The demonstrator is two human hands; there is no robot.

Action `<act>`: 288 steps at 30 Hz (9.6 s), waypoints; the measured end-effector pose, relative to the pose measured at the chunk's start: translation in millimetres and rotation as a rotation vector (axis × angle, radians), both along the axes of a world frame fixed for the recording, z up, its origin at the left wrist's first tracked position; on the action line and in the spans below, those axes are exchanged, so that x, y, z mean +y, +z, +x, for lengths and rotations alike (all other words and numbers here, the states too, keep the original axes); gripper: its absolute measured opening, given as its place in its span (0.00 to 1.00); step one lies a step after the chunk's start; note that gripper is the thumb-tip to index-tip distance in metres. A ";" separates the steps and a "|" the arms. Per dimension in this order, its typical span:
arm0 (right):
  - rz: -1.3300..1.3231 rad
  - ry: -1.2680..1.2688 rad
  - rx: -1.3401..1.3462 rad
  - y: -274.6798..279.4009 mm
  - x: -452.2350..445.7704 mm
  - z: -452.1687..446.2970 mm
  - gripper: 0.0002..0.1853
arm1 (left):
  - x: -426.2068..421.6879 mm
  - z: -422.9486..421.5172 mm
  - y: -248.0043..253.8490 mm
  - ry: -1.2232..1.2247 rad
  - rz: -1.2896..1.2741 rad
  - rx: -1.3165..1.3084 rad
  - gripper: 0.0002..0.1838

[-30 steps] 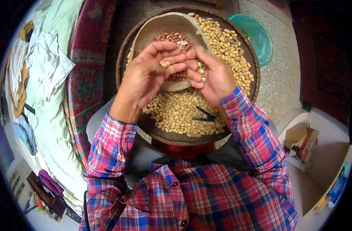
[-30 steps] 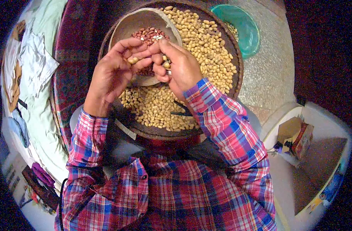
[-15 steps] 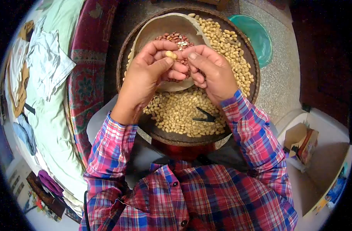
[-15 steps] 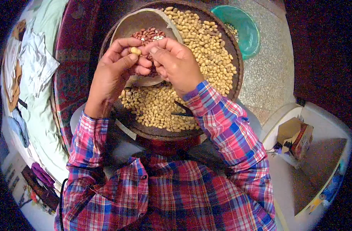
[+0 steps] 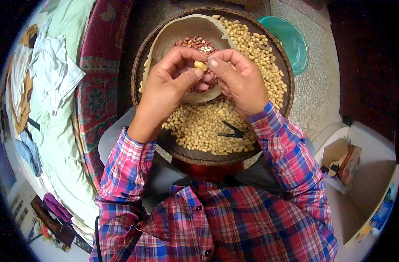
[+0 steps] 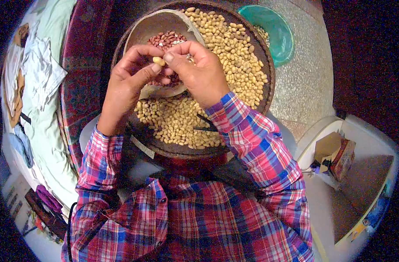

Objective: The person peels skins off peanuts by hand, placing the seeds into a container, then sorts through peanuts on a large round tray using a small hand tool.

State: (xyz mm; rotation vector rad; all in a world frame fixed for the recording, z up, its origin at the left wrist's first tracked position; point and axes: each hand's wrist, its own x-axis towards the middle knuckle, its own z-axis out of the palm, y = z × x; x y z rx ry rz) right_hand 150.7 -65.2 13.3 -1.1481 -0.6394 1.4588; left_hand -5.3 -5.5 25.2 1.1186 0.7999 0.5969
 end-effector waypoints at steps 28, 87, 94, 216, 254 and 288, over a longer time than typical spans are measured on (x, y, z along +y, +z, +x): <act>0.114 0.073 0.014 10.2 -2.2 1.4 0.08 | -3.1 -2.4 -4.3 -0.158 -0.231 -0.182 0.09; 0.029 0.124 -0.010 9.9 -2.0 9.6 0.10 | -5.3 4.2 -3.1 0.150 -0.199 -0.237 0.08; 0.226 0.053 -0.383 10.8 -2.6 -1.1 0.09 | -2.9 1.0 -13.2 0.129 -0.280 -0.302 0.09; -0.042 -0.052 -0.331 -5.8 -0.4 -6.5 0.11 | 0.2 -1.8 -7.2 0.125 0.626 0.408 0.07; 0.460 0.074 -0.831 -10.6 3.7 1.0 0.08 | 0.3 -5.1 -10.7 0.014 0.593 0.244 0.07; 0.170 0.026 -0.889 3.8 5.2 1.4 0.08 | -0.9 -5.3 2.3 0.124 0.331 0.092 0.06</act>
